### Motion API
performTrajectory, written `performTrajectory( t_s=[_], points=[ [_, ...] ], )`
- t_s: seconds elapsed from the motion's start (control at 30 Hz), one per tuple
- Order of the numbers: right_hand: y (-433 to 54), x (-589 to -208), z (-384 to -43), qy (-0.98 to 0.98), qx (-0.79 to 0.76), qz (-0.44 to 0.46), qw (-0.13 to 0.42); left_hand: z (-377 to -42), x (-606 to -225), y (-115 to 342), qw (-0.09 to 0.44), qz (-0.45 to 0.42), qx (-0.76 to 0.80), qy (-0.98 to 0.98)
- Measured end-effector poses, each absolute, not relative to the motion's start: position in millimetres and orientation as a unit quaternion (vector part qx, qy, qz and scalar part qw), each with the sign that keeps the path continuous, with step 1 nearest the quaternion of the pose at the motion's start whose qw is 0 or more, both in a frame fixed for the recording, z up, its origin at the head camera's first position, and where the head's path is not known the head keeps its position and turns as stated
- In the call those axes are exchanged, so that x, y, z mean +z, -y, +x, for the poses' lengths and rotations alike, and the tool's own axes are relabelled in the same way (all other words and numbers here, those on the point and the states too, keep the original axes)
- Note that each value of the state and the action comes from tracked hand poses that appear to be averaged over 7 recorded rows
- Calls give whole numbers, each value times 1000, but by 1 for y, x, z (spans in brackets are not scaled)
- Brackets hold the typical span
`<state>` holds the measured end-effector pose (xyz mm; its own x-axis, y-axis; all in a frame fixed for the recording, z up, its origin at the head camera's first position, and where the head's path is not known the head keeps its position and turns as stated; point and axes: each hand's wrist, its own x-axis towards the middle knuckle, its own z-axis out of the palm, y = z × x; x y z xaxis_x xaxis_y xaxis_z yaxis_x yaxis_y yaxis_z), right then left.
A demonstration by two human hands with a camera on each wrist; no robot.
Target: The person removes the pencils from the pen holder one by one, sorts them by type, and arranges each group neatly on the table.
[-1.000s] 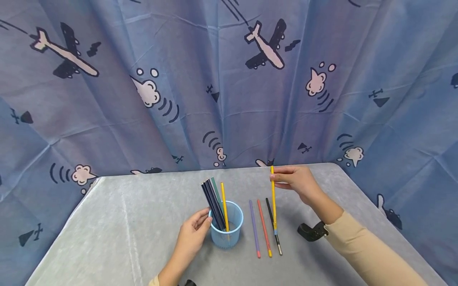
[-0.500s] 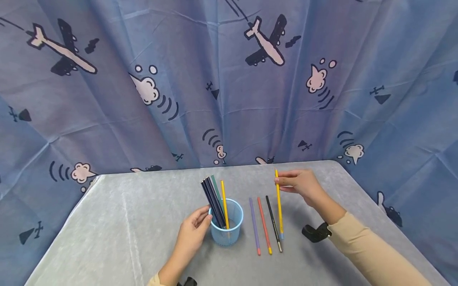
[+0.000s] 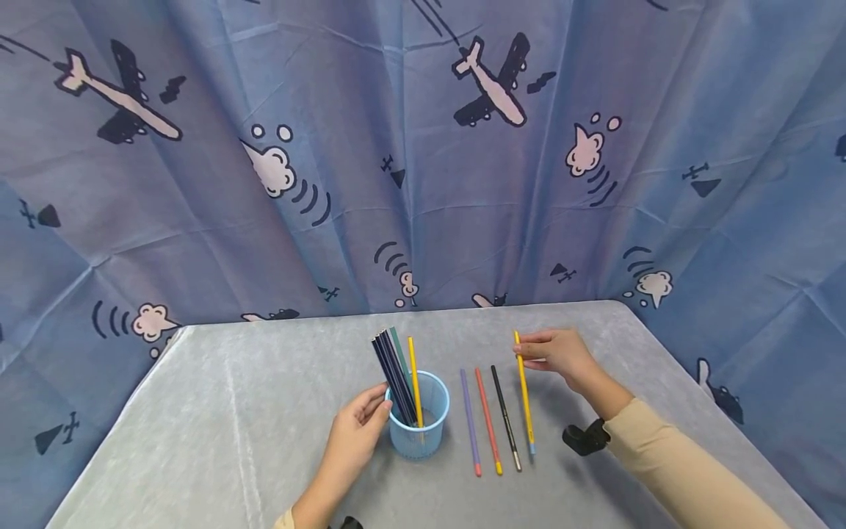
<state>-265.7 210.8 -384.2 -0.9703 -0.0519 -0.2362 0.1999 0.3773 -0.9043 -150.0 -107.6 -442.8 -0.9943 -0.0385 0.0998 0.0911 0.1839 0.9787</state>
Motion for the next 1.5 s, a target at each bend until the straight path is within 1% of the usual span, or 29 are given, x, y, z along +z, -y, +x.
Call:
performTrajectory(
  t_s=[0.27, 0.6, 1.0, 1.5],
  points=[
    [-216, -398, -270, -822, -552, 51, 131, -148, -441, 107, 51, -19, -642, 765],
    [-218, -413, -275, -850, -502, 52, 151, -149, -440, 107, 52, -29, -647, 760],
    [-218, -427, -281, -852, -493, 82, 156, -149, -442, 108, 52, -31, -644, 763],
    [-216, -440, -283, -850, -493, 92, 161, -148, -443, 108, 51, -30, -647, 761]
  ],
)
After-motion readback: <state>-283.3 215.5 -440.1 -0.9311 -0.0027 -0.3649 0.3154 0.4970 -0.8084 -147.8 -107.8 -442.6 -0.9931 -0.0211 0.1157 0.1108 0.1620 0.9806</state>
